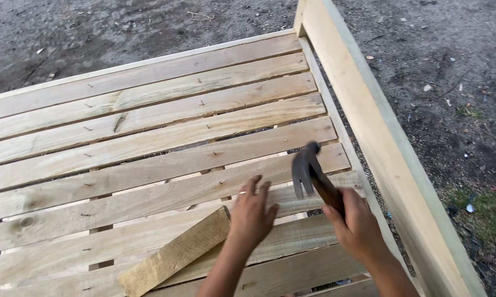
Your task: The person assembles a slatted wooden furniture frame outdoors, holding a claw hammer and positioning small wood blocks and slats across the frame. They press slats into place, align a wood block over the slats, and hammer nails to fasten the pieces, working around the structure.
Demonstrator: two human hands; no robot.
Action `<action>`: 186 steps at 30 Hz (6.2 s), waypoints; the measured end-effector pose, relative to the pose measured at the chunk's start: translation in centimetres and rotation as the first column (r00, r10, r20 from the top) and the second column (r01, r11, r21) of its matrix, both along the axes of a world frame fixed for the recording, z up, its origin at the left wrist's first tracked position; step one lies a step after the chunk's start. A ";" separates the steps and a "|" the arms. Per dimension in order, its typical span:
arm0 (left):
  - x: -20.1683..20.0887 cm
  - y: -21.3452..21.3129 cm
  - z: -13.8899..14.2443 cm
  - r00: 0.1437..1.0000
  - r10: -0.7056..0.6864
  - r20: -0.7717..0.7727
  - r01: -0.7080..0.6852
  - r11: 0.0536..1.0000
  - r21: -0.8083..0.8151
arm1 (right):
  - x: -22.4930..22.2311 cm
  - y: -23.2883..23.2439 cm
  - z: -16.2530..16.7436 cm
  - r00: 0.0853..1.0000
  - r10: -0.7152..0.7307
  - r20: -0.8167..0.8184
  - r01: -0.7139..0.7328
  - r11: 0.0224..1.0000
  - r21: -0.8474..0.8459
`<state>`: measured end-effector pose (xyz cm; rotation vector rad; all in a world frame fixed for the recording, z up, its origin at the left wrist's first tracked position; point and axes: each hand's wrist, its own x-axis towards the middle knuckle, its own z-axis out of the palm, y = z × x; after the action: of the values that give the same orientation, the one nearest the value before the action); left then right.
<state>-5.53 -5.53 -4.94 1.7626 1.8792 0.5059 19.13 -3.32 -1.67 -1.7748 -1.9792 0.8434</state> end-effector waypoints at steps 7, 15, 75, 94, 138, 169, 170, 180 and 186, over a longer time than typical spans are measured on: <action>6.5 4.4 -5.8 0.983 -0.136 -0.121 0.163 0.951 0.262 | 11.1 -8.9 -7.1 0.978 0.197 0.065 -0.207 0.954 0.218; 8.3 6.2 -2.9 0.918 -0.336 -0.210 0.332 0.942 -0.054 | 6.2 -10.9 -8.9 0.914 0.400 0.059 -0.401 0.916 -0.002; 9.4 8.8 -6.3 0.920 -0.390 0.035 0.374 0.901 0.220 | 6.2 -13.9 -10.1 0.901 0.316 0.298 -0.340 0.940 0.033; 7.7 8.2 -5.9 0.920 -0.236 -0.313 0.266 0.962 0.055 | 4.0 -3.9 -3.0 0.928 -0.355 0.113 0.341 0.931 0.129; 7.4 8.2 -7.4 0.943 -0.170 -0.288 0.231 0.953 0.196 | 4.7 -3.5 -3.8 0.913 -0.372 0.165 0.358 0.927 0.113; 11.1 -7.8 -3.9 0.935 -0.289 -0.204 0.325 0.930 0.172 | 11.6 -20.5 -2.6 0.871 -0.464 -0.165 0.394 0.857 -0.331; 10.3 -8.2 -3.5 0.956 -0.243 -0.163 0.278 0.928 0.247 | 11.6 -20.3 -2.3 0.864 -0.465 -0.190 0.381 0.853 -0.355; -6.0 -14.8 2.7 0.892 0.016 -0.452 -0.151 0.953 -0.264 | 6.3 -16.6 -2.1 0.825 -0.364 -0.432 0.141 0.874 -0.466; -5.8 -13.7 7.2 0.937 0.273 -0.218 -0.312 0.935 -0.168 | 5.7 -15.5 -0.1 0.832 -0.292 -0.471 0.110 0.920 -0.375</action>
<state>-11.37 -19.26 2.26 1.4492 2.2608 0.2445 24.88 -18.78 -1.80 -1.6477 -1.3253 1.4701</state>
